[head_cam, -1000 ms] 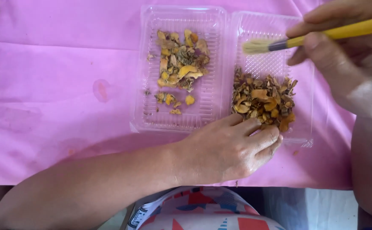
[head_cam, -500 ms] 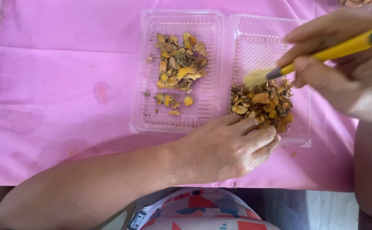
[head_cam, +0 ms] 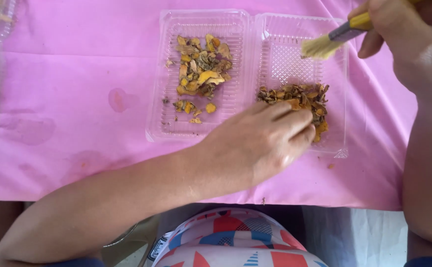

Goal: Sorting and cleaning dried turmeric pieces in plastic containers using a brush and hands.

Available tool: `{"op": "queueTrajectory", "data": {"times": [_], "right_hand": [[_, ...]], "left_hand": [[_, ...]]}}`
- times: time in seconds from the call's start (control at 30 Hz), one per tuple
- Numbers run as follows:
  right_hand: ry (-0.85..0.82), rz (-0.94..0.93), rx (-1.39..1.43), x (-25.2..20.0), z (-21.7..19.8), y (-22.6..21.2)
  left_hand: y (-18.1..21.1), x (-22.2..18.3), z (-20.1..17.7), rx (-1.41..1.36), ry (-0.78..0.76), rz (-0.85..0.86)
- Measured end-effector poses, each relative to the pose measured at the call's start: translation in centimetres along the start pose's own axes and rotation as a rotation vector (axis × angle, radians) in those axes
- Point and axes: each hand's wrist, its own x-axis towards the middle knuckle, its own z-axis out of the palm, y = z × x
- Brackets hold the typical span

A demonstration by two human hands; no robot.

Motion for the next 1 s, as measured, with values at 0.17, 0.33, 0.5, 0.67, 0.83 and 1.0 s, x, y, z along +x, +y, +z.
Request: {"op": "queueTrajectory", "data": {"times": [0.17, 0.33, 0.5, 0.67, 0.83, 1.0], "right_hand": [[-0.011, -0.048, -0.064, -0.4, 0.7, -0.6], [0.037, -0.193, -0.129, -0.2, 2.0, -4.8], [0.063, -0.184, -0.040, 0.2, 2.8, -5.5], [0.042, -0.236, -0.066, 0.3, 3.0, -5.2], [0.025, -0.236, -0.019, 0.1, 2.7, -5.5], [0.050, -0.097, 0.011, 0.0, 2.2, -5.5]], "left_hand": [[-1.9, 2.6, 1.8, -0.122, -0.112, -0.164], [-3.7, 5.3, 3.6, -0.101, -0.367, -0.344], [-4.7, 4.7, 5.1, -0.215, -0.205, -0.252], [-4.9, 4.7, 3.8, -0.267, -0.292, -0.366], [-6.1, 6.4, 0.9, -0.416, -0.273, -0.466], [-8.8, 5.4, 3.3, -0.413, -0.136, -0.629]]}}
